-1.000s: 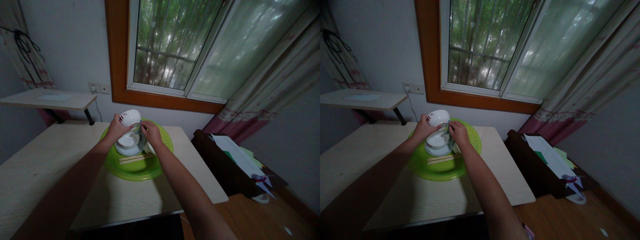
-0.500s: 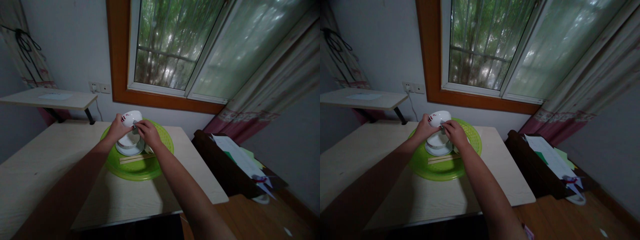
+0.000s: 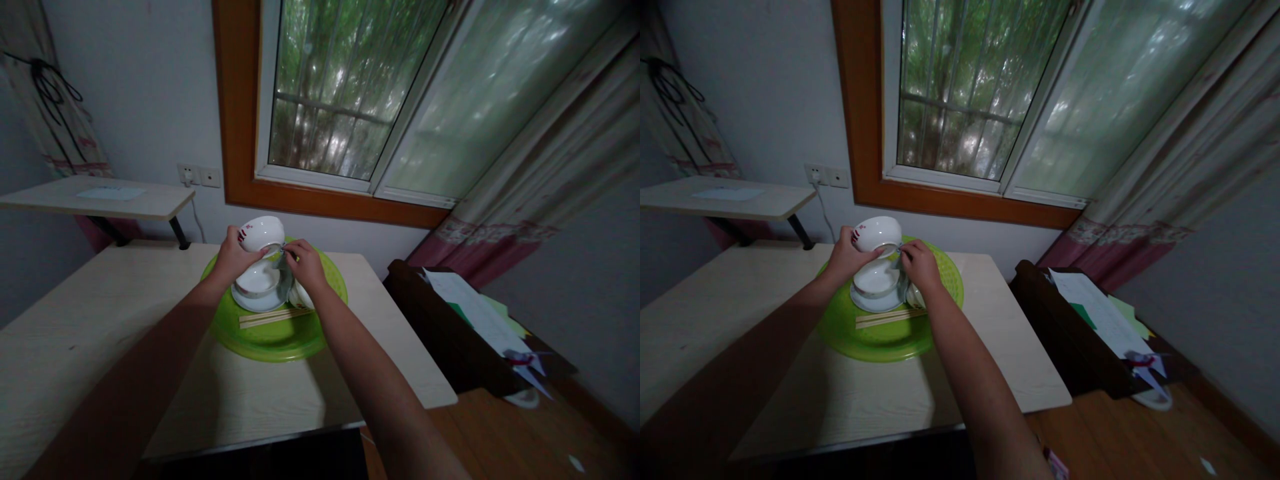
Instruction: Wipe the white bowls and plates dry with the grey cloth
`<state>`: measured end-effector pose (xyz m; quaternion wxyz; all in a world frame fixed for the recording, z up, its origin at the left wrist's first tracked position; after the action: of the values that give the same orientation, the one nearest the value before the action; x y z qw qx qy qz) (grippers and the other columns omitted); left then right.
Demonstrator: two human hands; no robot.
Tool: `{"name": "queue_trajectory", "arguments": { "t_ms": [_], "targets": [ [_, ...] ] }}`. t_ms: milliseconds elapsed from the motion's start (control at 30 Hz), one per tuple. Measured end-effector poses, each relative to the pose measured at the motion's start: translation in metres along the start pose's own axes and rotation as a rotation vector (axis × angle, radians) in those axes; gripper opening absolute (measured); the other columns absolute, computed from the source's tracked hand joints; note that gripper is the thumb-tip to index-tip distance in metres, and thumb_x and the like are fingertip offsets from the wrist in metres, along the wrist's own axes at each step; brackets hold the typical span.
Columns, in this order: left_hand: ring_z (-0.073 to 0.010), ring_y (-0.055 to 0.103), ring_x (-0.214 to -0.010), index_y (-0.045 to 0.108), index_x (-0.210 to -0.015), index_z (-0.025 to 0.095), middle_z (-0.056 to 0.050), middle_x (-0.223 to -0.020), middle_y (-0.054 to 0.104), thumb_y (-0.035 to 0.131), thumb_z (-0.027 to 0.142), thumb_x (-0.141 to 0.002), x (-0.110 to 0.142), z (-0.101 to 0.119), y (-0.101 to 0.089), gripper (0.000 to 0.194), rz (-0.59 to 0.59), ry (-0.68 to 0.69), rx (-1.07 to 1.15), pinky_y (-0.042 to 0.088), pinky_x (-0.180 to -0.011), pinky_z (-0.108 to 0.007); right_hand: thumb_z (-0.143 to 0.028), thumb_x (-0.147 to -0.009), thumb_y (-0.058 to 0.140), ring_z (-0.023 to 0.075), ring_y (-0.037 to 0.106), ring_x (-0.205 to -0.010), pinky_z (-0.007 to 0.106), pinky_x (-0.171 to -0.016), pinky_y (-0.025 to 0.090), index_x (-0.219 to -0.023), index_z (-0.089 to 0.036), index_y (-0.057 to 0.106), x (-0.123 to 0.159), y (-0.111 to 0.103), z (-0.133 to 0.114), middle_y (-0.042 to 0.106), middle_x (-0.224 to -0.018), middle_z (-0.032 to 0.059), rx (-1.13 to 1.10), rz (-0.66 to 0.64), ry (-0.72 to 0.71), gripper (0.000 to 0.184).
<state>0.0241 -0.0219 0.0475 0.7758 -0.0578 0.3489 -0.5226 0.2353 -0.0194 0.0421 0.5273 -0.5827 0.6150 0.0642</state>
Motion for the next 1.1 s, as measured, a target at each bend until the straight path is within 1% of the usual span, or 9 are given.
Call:
{"name": "queue_trajectory", "arguments": {
  "t_ms": [100, 167, 200, 367, 433, 500, 733, 900, 1100],
  "targets": [
    [-0.0271, 0.065, -0.094, 0.045, -0.109, 0.022, -0.007, -0.101, 0.062, 0.083, 0.050, -0.059, 0.001, 0.000, 0.001, 0.068, -0.008, 0.005, 0.018, 0.052, -0.076, -0.037, -0.017, -0.088, 0.058, 0.0201, 0.065, -0.093, 0.035, -0.089, 0.052, -0.093, -0.020, 0.072, 0.000, 0.002, 0.004, 0.070, -0.096, 0.0059, -0.016, -0.014, 0.021, 0.015],
    [-0.0268, 0.065, -0.094, 0.045, -0.109, 0.022, -0.007, -0.101, 0.062, 0.083, 0.050, -0.059, 0.001, 0.000, 0.001, 0.069, -0.010, 0.017, 0.029, 0.052, -0.076, -0.036, -0.021, -0.087, 0.062, 0.0200, 0.064, -0.090, 0.035, -0.087, 0.052, -0.095, -0.020, 0.069, 0.001, 0.003, 0.007, 0.069, -0.095, 0.0054, -0.033, -0.010, 0.080, 0.011],
    [-0.0267, 0.065, -0.094, 0.045, -0.110, 0.022, -0.007, -0.102, 0.062, 0.083, 0.050, -0.059, 0.001, 0.001, 0.001, 0.069, -0.011, 0.022, 0.035, 0.052, -0.076, -0.036, -0.024, -0.085, 0.065, 0.0198, 0.064, -0.089, 0.035, -0.085, 0.052, -0.099, -0.019, 0.066, 0.001, 0.004, 0.008, 0.069, -0.096, 0.0052, -0.058, -0.005, 0.118, 0.015],
    [-0.0266, 0.065, -0.095, 0.045, -0.112, 0.021, -0.008, -0.103, 0.062, 0.083, 0.050, -0.059, 0.002, 0.001, 0.000, 0.071, -0.028, 0.018, 0.057, 0.053, -0.078, -0.037, -0.039, -0.076, 0.078, 0.0187, 0.066, -0.086, 0.032, -0.079, 0.053, -0.135, -0.020, 0.046, 0.004, 0.008, 0.014, 0.068, -0.099, 0.0033, -0.222, 0.002, 0.228, 0.069],
    [-0.0262, 0.065, -0.095, 0.046, -0.111, 0.021, -0.008, -0.102, 0.062, 0.083, 0.051, -0.058, 0.002, 0.001, 0.000, 0.071, -0.044, 0.031, 0.055, 0.053, -0.078, -0.036, -0.045, -0.075, 0.079, 0.0188, 0.066, -0.082, 0.032, -0.077, 0.053, -0.143, -0.021, 0.041, 0.004, 0.009, 0.015, 0.068, -0.097, 0.0030, -0.207, -0.015, 0.255, 0.081],
    [-0.0256, 0.065, -0.095, 0.046, -0.110, 0.020, -0.008, -0.102, 0.062, 0.083, 0.051, -0.058, 0.002, 0.001, 0.001, 0.071, -0.067, 0.055, 0.059, 0.052, -0.078, -0.036, -0.049, -0.074, 0.080, 0.0197, 0.066, -0.082, 0.033, -0.076, 0.053, -0.145, -0.021, 0.040, 0.004, 0.010, 0.015, 0.068, -0.097, 0.0040, -0.171, -0.040, 0.275, 0.087],
    [-0.0245, 0.064, -0.098, 0.046, -0.115, 0.018, -0.009, -0.108, 0.062, 0.081, 0.051, -0.061, 0.003, -0.003, 0.005, 0.073, -0.130, 0.115, 0.142, 0.052, -0.081, -0.035, -0.050, -0.071, 0.083, 0.0237, 0.066, -0.102, 0.036, -0.088, 0.055, -0.144, -0.021, 0.043, 0.005, 0.009, 0.004, 0.065, -0.126, 0.0100, -0.285, -0.106, 0.253, 0.087],
    [-0.0252, 0.062, -0.107, 0.042, -0.121, 0.019, -0.012, -0.120, 0.060, 0.079, 0.051, -0.065, 0.002, -0.006, 0.007, 0.074, -0.156, 0.136, 0.216, 0.052, -0.088, -0.035, -0.052, -0.074, 0.079, 0.0252, 0.066, -0.104, 0.039, -0.092, 0.054, -0.142, -0.019, 0.045, 0.007, 0.006, -0.001, 0.066, -0.122, 0.0110, -0.288, -0.114, 0.306, 0.083],
    [-0.0262, 0.061, -0.110, 0.042, -0.121, 0.019, -0.012, -0.121, 0.059, 0.079, 0.052, -0.065, 0.001, -0.006, 0.008, 0.075, -0.174, 0.130, 0.225, 0.051, -0.092, -0.037, -0.052, -0.078, 0.075, 0.0245, 0.065, -0.103, 0.039, -0.092, 0.052, -0.142, -0.020, 0.046, 0.008, 0.007, 0.001, 0.065, -0.121, 0.0094, -0.296, -0.138, 0.316, 0.077]
  ]
}}
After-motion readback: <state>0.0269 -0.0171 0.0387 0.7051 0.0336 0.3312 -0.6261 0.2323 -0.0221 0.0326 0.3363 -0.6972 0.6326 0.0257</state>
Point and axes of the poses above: each hand's wrist, its own x-axis away from the middle knuckle, its own y-axis out of the palm, z = x × y, the point moved 3 cm from there along -x, towards the middle knuckle
